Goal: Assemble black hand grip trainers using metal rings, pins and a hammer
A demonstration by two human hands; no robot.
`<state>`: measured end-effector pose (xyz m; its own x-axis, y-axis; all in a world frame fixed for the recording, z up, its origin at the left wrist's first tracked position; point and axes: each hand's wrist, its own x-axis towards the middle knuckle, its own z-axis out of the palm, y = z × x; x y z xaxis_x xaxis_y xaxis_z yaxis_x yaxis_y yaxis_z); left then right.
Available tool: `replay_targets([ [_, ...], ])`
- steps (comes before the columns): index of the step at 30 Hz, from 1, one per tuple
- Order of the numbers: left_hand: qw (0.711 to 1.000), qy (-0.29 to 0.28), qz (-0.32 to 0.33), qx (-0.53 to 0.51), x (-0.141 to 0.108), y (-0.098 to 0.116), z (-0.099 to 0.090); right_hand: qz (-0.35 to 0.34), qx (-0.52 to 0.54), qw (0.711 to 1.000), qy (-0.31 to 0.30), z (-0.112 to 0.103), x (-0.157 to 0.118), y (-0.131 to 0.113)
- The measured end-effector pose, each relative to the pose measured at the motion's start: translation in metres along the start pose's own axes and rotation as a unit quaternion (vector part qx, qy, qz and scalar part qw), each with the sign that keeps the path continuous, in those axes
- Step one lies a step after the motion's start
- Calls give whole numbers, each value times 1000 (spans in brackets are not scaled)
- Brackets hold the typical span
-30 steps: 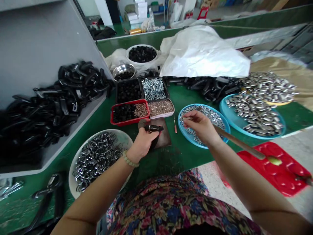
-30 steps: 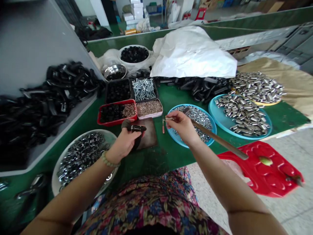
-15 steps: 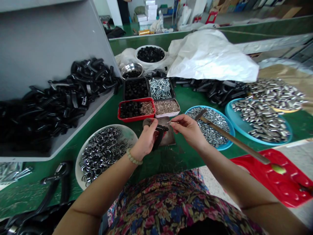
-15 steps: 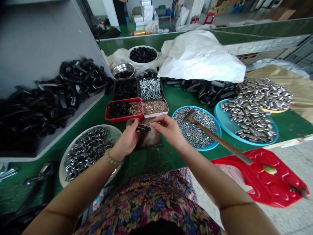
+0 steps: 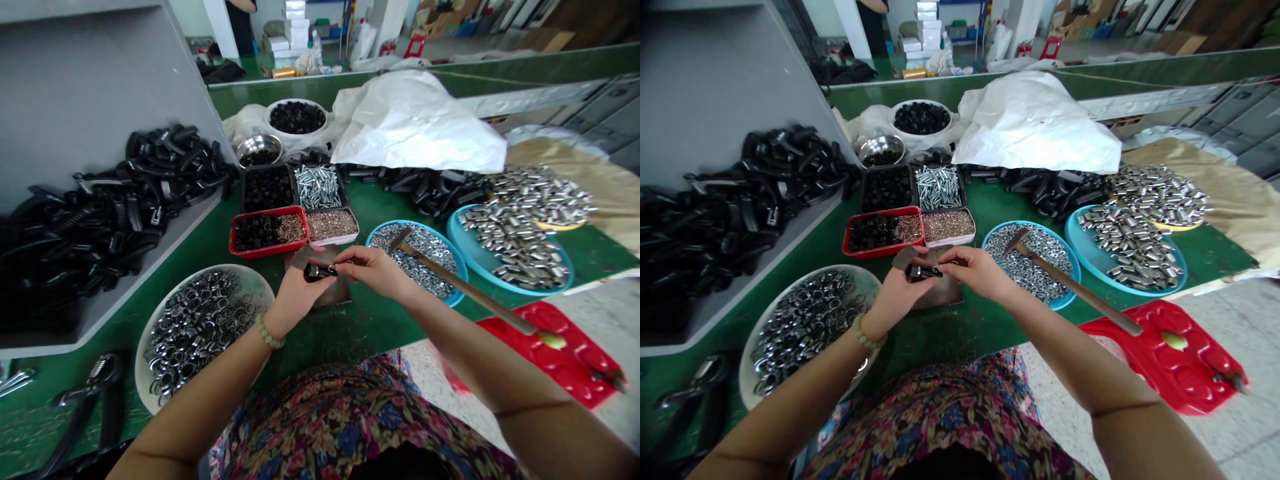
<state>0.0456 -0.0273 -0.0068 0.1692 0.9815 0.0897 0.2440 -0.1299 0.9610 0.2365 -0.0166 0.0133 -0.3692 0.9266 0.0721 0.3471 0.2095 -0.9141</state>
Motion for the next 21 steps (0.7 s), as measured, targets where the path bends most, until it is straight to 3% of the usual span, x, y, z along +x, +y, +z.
replay_targets([
  [4,995,-97,-27,-8,17,9,-2,-144,-177,971,-68,-10,8,-20],
  [6,986,-142,-74,-35,27,15,-3,-152,-203,960,-117,-23,26,-22],
  [8,976,-147,-128,-96,34,22,-5,-46,-219,974,-44,-49,51,-10],
  [9,973,-132,-145,-124,35,25,-8,55,-235,968,67,-67,64,0],
  [10,973,-113,-151,-136,36,27,-11,162,-258,930,206,-86,77,12],
  [12,982,-93,-139,-93,34,31,-18,225,-274,884,304,-125,100,37],
  [13,987,-97,-123,-43,32,32,-22,250,-273,867,333,-141,110,50],
  [16,981,-129,-46,137,26,35,-31,297,-245,849,361,-172,132,77],
  [19,958,-118,41,258,20,37,-35,316,-197,851,371,-184,146,86],
  [21,954,-96,74,275,16,38,-37,313,-162,855,381,-188,148,86],
])
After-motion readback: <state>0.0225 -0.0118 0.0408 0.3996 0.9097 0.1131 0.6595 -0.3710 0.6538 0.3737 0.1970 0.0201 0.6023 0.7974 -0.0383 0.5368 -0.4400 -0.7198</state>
